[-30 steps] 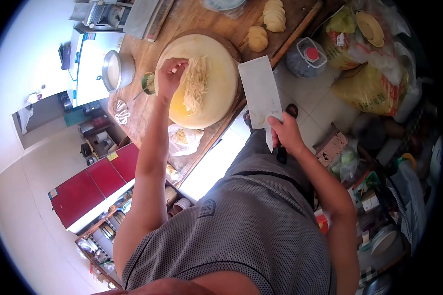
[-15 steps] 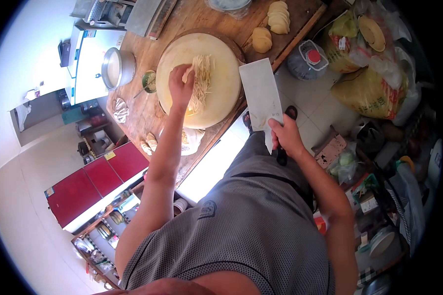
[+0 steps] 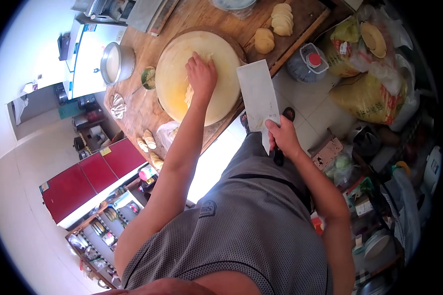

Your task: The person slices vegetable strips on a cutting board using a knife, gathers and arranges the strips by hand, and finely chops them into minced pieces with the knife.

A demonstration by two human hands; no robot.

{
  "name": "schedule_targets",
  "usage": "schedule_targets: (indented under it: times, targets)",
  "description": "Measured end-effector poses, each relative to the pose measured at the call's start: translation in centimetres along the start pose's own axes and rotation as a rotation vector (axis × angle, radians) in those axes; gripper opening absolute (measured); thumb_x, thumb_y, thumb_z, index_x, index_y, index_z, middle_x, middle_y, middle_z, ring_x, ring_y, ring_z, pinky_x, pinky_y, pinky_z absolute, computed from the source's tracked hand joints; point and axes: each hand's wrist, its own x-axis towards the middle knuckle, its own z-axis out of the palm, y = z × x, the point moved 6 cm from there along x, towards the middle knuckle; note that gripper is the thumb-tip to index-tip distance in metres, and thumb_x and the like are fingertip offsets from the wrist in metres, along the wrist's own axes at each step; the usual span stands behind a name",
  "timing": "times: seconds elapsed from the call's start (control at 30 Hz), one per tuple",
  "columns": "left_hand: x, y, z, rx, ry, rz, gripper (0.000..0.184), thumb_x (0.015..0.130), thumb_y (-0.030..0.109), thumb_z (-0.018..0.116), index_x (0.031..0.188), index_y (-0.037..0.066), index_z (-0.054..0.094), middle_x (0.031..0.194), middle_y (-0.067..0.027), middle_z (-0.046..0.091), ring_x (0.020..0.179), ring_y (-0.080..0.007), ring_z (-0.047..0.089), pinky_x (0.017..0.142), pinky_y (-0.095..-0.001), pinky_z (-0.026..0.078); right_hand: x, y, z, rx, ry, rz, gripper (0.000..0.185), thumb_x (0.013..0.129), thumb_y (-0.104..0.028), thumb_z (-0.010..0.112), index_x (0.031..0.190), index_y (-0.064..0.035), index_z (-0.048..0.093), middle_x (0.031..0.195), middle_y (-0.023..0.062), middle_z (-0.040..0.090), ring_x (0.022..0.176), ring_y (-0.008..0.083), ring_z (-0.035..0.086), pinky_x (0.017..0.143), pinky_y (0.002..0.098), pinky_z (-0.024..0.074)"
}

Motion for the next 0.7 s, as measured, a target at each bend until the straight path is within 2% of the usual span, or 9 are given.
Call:
schedule_targets:
  times: [0.13,0.2,0.27,0.3,0.43,0.53,0.6,0.63,0.7]
  targets:
    - [0.3,-0.3,-0.2,-0.037,-0.02,0.0,0.072,0.093,0.029,0.07,0.146,-0.012,0.044,0.129,-0.0298,0.058,0.118,-0.0441,0.054,0.105,-0.048,0.045,1.2,0.5,0.5,0.006,-0.024,-0.009,0.019,0.104,-0.018,0.061,0.1,-0.0002,0.057,0.061,0.0026,0.054,0.043,0.0117,0.051,0.04,0.0296,0.0448]
    - [0.2,-0.3,-0.5,-0.079,-0.065,-0.011,0.072,0.094,0.03,0.069,0.146,-0.011,0.044,0.131,-0.0308,0.057,0.121,-0.0452,0.054,0.106,-0.0488,0.044,2.4,1.5,0.5,0.031,0.001,-0.016,0.017,0.105,-0.022,0.062,0.106,-0.0059,0.056,0.064,0.0016,0.054,0.044,0.0119,0.051,0.041,0.0295,0.0464]
    - [0.3,-1.0,-1.3,-0.228,-0.055,0.003,0.07,0.097,0.032,0.067,0.147,-0.011,0.044,0.138,-0.0325,0.055,0.128,-0.0465,0.051,0.11,-0.0511,0.042,2.9,-0.3,2.1,0.128,-0.005,-0.052,0.015,0.104,-0.021,0.062,0.106,-0.0069,0.056,0.065,0.0025,0.054,0.045,0.0136,0.052,0.042,0.0307,0.0474]
    - [0.2,-1.3,-1.9,-0.344,-0.058,0.025,0.068,0.096,0.029,0.069,0.147,-0.01,0.044,0.146,-0.0359,0.048,0.136,-0.0492,0.045,0.114,-0.0526,0.038,3.9,-0.4,2.8,0.12,0.004,-0.05,0.015,0.104,-0.021,0.062,0.106,-0.0069,0.056,0.065,0.0025,0.054,0.045,0.0136,0.052,0.042,0.0307,0.0474]
    - [-1.7,-2.1,-3.9,-0.375,0.027,0.019,0.068,0.096,0.028,0.069,0.146,-0.011,0.043,0.147,-0.0363,0.046,0.139,-0.0508,0.042,0.117,-0.054,0.035,6.2,-1.9,6.7,0.303,-0.016,-0.163,0.01,0.1,-0.014,0.054,0.105,-0.0057,0.055,0.068,0.0077,0.055,0.05,0.0182,0.055,0.046,0.0358,0.0511]
    - [-3.7,-1.6,-5.2,-0.354,0.062,0.035,0.075,0.095,0.03,0.071,0.148,-0.012,0.039,0.149,-0.0372,0.044,0.141,-0.053,0.038,0.119,-0.0558,0.031,7.8,-2.9,10.2,0.368,0.002,-0.174,0.014,0.095,-0.01,0.047,0.105,-0.0044,0.054,0.071,0.0111,0.055,0.053,0.0216,0.055,0.05,0.0396,0.0521]
    - [-4.7,-0.7,-5.7,-0.405,0.044,0.041,0.084,0.093,0.033,0.074,0.151,-0.012,0.034,0.151,-0.0381,0.04,0.144,-0.0541,0.034,0.12,-0.0574,0.028,8.9,-3.0,12.2,0.544,0.056,-0.154,0.013,0.092,-0.008,0.044,0.102,-0.003,0.051,0.07,0.0107,0.055,0.05,0.0209,0.055,0.045,0.0354,0.0487]
    - [-5.0,-0.7,-5.7,-0.408,0.038,0.054,0.095,0.089,0.038,0.078,0.153,-0.013,0.031,0.152,-0.0384,0.038,0.146,-0.054,0.032,0.122,-0.0569,0.026,9.4,-3.1,13.0,0.523,0.091,-0.145,0.011,0.09,-0.008,0.044,0.099,-0.0041,0.05,0.07,0.0099,0.054,0.05,0.0208,0.054,0.045,0.0352,0.0488]
    - [-5.2,-0.7,-5.7,-0.392,0.026,0.052,0.098,0.087,0.041,0.079,0.153,-0.013,0.03,0.153,-0.0379,0.038,0.146,-0.0538,0.031,0.122,-0.0569,0.026,10.4,-3.2,14.7,0.509,0.081,-0.178,0.011,0.09,-0.008,0.044,0.098,-0.0042,0.05,0.069,0.0098,0.054,0.05,0.0206,0.054,0.045,0.0353,0.0486]
